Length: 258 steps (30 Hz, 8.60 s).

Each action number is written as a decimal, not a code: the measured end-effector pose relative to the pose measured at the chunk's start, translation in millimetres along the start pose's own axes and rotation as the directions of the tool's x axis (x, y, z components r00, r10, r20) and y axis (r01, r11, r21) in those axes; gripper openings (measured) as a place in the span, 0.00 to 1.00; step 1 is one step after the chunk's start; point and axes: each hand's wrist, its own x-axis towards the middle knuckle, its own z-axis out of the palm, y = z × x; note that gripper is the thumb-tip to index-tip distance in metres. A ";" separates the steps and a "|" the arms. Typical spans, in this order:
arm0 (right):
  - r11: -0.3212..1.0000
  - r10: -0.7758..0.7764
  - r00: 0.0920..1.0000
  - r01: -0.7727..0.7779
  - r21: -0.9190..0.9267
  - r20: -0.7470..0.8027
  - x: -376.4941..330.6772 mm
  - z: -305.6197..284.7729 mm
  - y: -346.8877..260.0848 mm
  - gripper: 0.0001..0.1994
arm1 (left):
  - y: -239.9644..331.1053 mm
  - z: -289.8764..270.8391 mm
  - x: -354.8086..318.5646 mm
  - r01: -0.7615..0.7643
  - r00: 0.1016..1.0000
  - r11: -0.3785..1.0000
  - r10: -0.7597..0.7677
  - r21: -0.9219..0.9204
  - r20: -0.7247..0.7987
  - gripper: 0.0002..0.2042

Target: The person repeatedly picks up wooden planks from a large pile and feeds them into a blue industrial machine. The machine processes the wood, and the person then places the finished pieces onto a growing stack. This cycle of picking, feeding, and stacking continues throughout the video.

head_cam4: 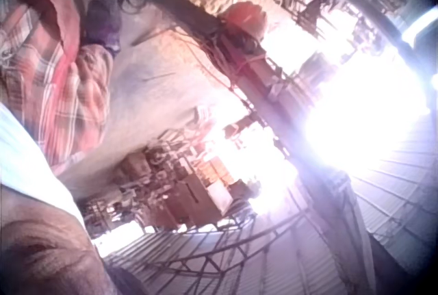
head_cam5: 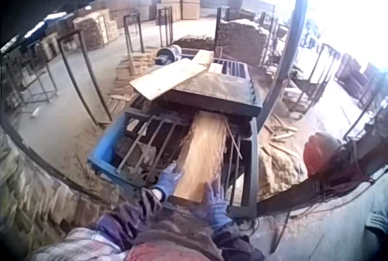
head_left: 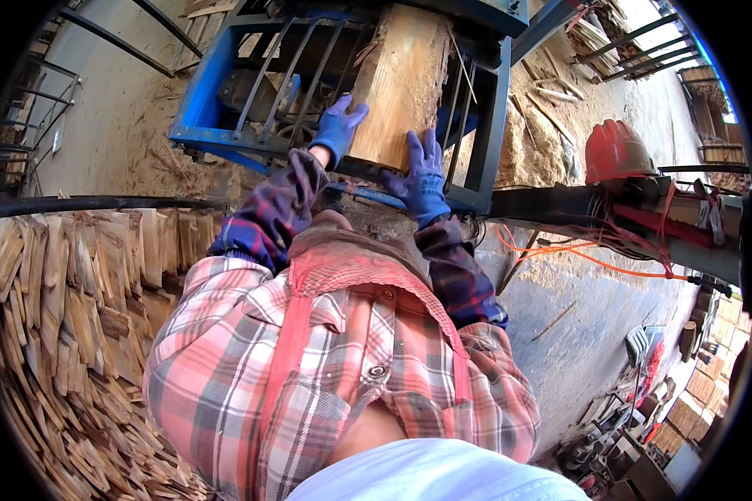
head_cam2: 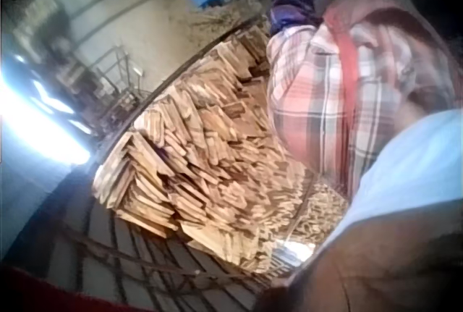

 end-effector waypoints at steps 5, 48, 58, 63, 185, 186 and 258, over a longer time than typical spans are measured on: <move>0.997 0.061 0.998 -0.060 -0.041 0.032 -2.2 -3.3 2.5 0.45 | 13.2 7.8 -13.8 -0.028 1.000 0.981 0.029 0.193 -0.004 0.29; 0.666 0.425 0.892 -0.423 0.615 0.153 204.9 0.0 152.1 0.15 | 146.6 20.6 112.5 -0.883 0.460 0.089 0.363 0.461 0.810 0.23; 0.167 0.696 0.667 -0.511 0.843 0.266 16.6 33.8 47.2 0.22 | 8.0 -4.5 8.4 -0.016 0.996 0.987 0.029 -0.162 0.079 0.27; 0.069 0.703 0.583 -0.626 0.777 0.408 -5.7 38.1 -10.7 0.22 | -12.7 -41.5 -40.7 0.002 0.999 0.961 -0.015 -0.278 -0.045 0.15; -0.057 -0.614 -0.078 0.997 -0.055 -0.786 -293.1 -168.9 -828.3 0.41 | 275.0 -590.1 -892.8 0.237 0.478 0.453 0.716 0.859 -0.509 0.22; -0.061 -0.554 -0.096 0.995 -0.074 -0.827 -280.1 -152.2 -809.2 0.38 | 241.1 -575.4 -874.3 0.321 0.547 0.406 0.658 0.856 -0.517 0.22; 0.235 0.012 0.735 -0.661 0.713 0.678 -367.1 23.4 -308.0 0.21 | 1.6 -367.6 -612.0 0.271 0.912 0.816 -0.388 -0.511 -0.135 0.28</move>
